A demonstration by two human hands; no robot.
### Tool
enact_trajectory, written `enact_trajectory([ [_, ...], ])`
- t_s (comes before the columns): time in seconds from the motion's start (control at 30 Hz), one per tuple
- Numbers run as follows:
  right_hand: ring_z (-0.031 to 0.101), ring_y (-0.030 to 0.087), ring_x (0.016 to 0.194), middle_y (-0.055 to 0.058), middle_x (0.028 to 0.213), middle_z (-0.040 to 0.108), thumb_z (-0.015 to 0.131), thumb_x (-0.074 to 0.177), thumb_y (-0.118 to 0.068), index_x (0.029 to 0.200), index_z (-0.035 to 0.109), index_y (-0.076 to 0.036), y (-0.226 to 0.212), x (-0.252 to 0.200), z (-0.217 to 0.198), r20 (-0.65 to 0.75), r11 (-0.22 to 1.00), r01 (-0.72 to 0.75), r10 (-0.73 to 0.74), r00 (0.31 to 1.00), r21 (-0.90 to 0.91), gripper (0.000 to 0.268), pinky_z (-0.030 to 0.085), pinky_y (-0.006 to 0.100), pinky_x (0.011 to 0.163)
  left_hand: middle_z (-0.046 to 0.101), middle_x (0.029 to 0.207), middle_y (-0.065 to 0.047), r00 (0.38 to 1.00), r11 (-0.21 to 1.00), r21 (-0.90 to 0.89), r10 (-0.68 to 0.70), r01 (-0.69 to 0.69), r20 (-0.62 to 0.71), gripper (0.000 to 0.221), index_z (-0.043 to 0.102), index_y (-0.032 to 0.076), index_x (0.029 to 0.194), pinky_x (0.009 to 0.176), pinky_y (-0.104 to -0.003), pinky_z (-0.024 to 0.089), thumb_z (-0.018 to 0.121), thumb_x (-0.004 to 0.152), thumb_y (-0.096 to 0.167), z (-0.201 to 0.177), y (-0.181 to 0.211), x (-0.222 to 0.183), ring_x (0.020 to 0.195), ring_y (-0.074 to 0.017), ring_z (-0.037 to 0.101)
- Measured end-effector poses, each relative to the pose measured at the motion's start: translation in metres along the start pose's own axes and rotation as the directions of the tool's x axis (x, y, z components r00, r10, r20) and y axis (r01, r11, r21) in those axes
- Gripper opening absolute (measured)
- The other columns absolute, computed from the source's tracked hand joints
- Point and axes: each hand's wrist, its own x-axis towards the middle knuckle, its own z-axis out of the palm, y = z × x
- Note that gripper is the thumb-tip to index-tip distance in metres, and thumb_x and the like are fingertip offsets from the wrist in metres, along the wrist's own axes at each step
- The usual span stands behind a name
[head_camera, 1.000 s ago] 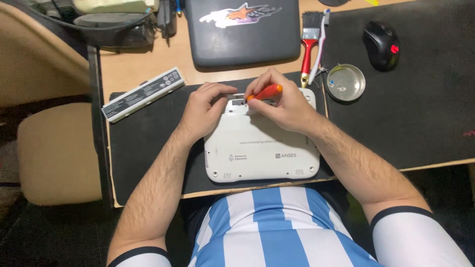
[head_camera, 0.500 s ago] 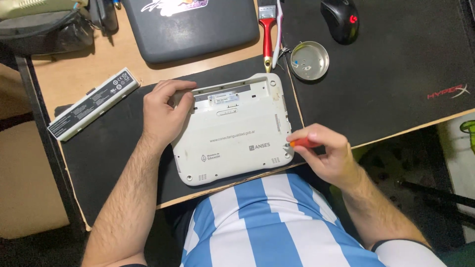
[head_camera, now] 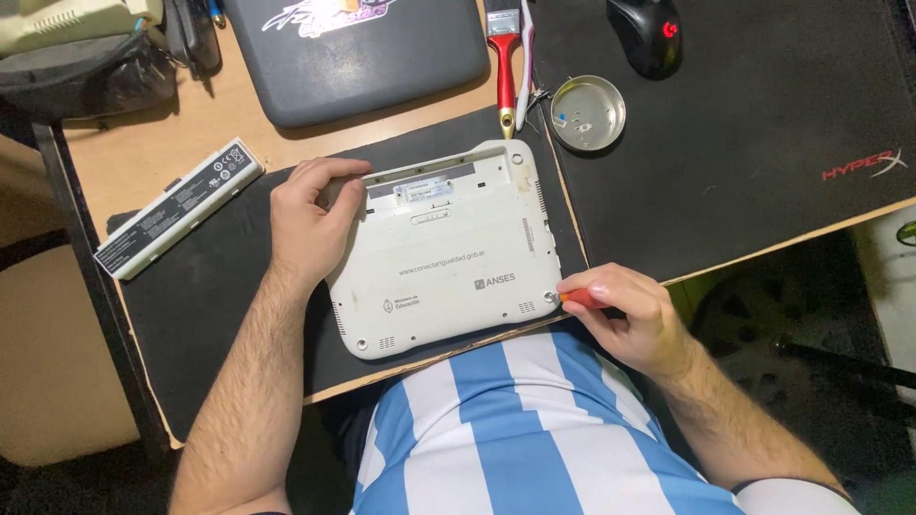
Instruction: Disassembling a laptop by removing the battery, unscrewing the bottom casing, and removing the keyboard to access internal components.
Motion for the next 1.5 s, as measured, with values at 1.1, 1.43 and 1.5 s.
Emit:
enact_trajectory([
  [1.1,0.091,0.03,0.08,0.02,0.114,0.094,0.086,0.105,-0.012,0.132,0.083,-0.014,0.005,0.013,-0.028,0.123,0.952,-0.154,0.125,0.985,0.264,0.027,0.075,0.046,0.069,0.09,0.121,-0.012,1.0,1.0,-0.01,-0.024,0.024,0.016,0.03,0.092,0.014,0.135,0.11,-0.049,0.062,0.077,0.115,-0.002,-0.002,0.005,0.002,0.125,-0.0356,0.082],
  [1.43,0.088,0.019,0.068,0.024,0.12,0.094,0.076,0.11,-0.002,0.126,0.091,-0.009,-0.007,0.027,-0.036,0.302,0.772,-0.404,0.284,0.91,0.491,0.023,0.077,0.039,0.062,0.09,0.121,-0.011,1.0,1.0,-0.009,-0.023,0.023,0.012,0.03,0.092,0.015,0.135,0.109,-0.048,0.062,0.077,0.115,-0.001,-0.001,0.003,0.002,0.124,-0.0347,0.082],
  [1.5,0.092,0.022,0.071,0.028,0.121,0.087,0.09,0.102,-0.019,0.115,0.093,-0.004,0.005,0.02,-0.036,0.288,0.767,-0.405,0.294,0.911,0.499,0.02,0.081,0.044,0.067,0.091,0.119,-0.011,0.999,0.999,-0.013,-0.041,0.042,0.01,0.03,0.092,0.015,0.134,0.108,-0.049,0.063,0.077,0.114,-0.001,-0.001,0.003,0.0,0.123,-0.0351,0.083],
])
